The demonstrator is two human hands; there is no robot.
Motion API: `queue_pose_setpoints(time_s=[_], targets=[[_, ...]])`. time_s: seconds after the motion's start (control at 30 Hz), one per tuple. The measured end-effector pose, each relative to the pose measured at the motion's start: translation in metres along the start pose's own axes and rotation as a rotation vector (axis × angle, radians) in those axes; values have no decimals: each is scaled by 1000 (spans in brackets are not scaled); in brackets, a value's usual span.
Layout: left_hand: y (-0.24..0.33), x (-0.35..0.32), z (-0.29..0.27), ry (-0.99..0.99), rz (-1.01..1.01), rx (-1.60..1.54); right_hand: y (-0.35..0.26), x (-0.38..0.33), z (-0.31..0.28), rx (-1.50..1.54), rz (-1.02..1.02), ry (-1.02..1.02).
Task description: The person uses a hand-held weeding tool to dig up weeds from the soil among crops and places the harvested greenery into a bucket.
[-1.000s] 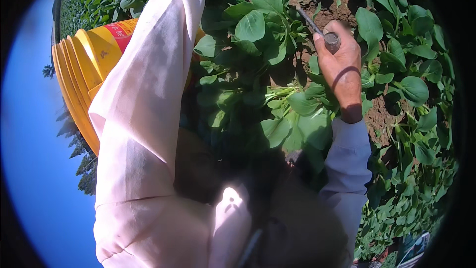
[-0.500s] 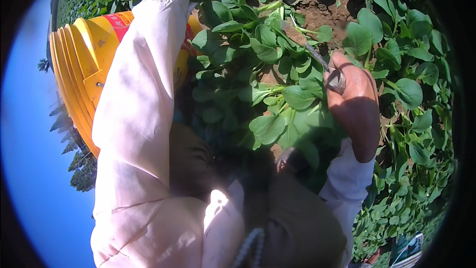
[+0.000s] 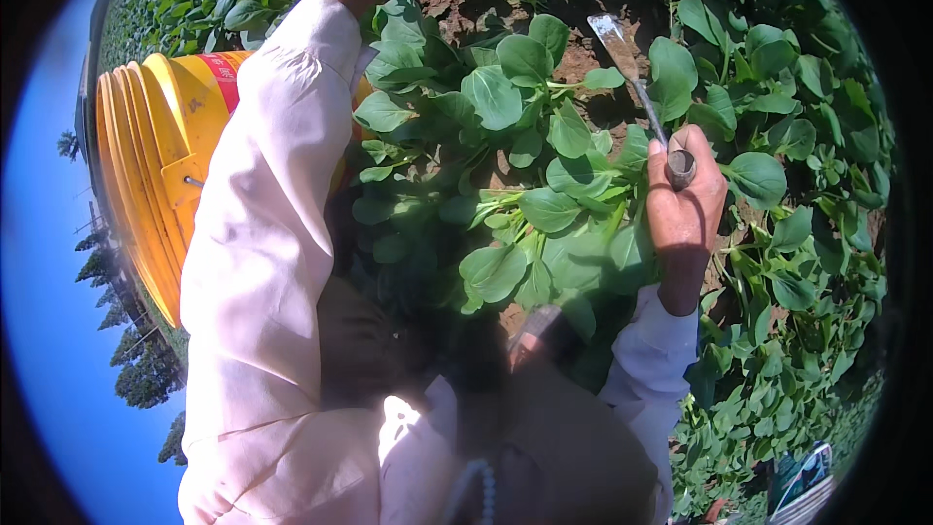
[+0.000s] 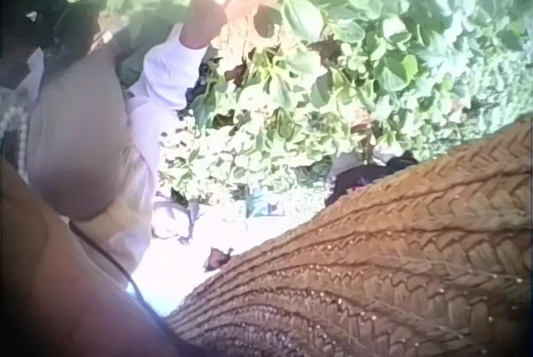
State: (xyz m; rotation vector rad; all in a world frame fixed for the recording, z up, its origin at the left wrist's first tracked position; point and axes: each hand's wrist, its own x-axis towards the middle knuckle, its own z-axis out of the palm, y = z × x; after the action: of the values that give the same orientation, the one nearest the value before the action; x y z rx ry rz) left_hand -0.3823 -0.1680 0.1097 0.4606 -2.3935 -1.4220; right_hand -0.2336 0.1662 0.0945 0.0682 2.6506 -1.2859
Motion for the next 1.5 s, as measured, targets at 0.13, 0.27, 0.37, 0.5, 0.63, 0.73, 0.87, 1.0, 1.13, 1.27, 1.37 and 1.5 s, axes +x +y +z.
queue_pose_setpoints(time_s=[0.13, 0.27, 0.37, 0.5, 0.63, 0.73, 0.87, 1.0, 1.13, 1.27, 1.37, 1.5], targets=[[12, -40, 26, -423, 620, 799, 8, 29, 12, 170, 9, 133], [8, -58, 86, -637, 830, 969, 6, 53, 21, 210, -48, 173], [-8, -48, 91, -591, 623, 1188, 9, 66, 26, 224, -37, 178], [-26, -54, 77, -555, 583, 1200, 17, 73, 25, 183, -19, 210], [-21, -58, 79, -529, 802, 1066, 12, 89, 26, 177, -28, 212], [-5, -63, 110, -620, 1033, 915, 16, 115, 32, 235, -3, 224], [9, -46, 153, -589, 918, 919, 10, 145, 42, 283, -42, 220], [-4, -19, 174, -574, 740, 1056, 13, 128, 25, 277, -25, 173], [-30, -4, 191, -453, 596, 913, 23, 89, 7, 268, 23, 136], [-34, -1, 204, -394, 525, 882, 50, 55, -2, 403, 83, 358], [-22, -2, 205, -376, 694, 1017, 56, 43, -16, 746, 425, 389], [-2, -19, 191, -442, 826, 903, 75, 36, -20, 578, 241, 275]])
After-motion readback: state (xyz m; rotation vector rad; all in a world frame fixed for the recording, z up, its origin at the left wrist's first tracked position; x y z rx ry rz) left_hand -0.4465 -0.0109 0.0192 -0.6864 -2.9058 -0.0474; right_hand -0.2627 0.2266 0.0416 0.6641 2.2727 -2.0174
